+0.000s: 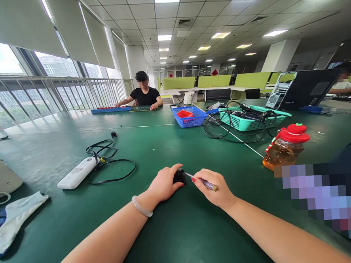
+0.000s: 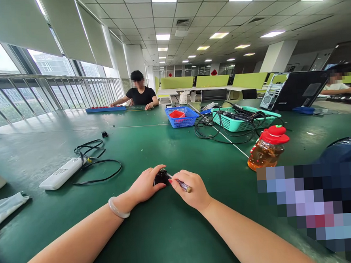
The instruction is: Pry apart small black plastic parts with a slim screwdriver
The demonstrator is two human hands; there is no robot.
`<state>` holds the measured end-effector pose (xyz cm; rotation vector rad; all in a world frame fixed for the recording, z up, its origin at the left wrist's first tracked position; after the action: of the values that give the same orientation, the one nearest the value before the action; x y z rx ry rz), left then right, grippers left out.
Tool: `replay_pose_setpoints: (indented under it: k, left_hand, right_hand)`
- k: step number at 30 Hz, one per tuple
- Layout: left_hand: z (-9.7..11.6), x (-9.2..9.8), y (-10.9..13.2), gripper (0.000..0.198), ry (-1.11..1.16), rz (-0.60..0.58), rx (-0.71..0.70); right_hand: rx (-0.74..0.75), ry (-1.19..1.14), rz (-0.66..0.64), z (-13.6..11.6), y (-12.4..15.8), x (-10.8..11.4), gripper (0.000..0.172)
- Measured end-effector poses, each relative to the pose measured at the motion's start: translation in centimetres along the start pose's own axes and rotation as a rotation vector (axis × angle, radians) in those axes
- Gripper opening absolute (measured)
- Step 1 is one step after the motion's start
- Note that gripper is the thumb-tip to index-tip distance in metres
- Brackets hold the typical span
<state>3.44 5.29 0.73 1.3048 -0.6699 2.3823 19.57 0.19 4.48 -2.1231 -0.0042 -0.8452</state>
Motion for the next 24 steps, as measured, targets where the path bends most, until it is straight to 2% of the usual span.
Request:
replay_pose_setpoints:
  k: [10,14,17,21,24]
  left_hand:
    - [0.1,-0.1,-0.1,0.066,-0.029,-0.051,0.002]
    - [0.3,0.1,0.0,0.064,-0.022,-0.068,0.01]
    - [0.2,0.1,-0.1,0.064,-0.017,-0.071,0.007]
    - [0.0,0.0,-0.3,0.063,0.003,-0.072,-0.015]
    - [-0.2,-0.1,-0.3,0.058,0.029,-0.069,-0.046]
  right_hand:
    - [-0.531,-0.217,0.069,4.7,0.3,-0.7,0.05]
    - [-0.744,-0.311,0.159,6.9,1.0,-0.8,0.052]
    - [-0.69,-0.314,0.162,6.2,0.8,-0.5,0.051]
    - [-0.367,-0.157,-0.076,2.5,0.0,-1.2,0.044]
    - [-0.228,-0.049,-0.197,0.7,0.0,-1.8,0.035]
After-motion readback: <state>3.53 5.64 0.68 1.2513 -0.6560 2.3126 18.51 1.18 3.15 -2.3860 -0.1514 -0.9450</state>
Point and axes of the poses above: each hand's wrist, its own y-axis away from the middle knuckle, its own x-axis out of the back of the hand, z = x × y, the point moved 6 cm from there along -y, towards the middle knuckle, and after that the axes turned 7 degrees about y, right-handed, at the moved point
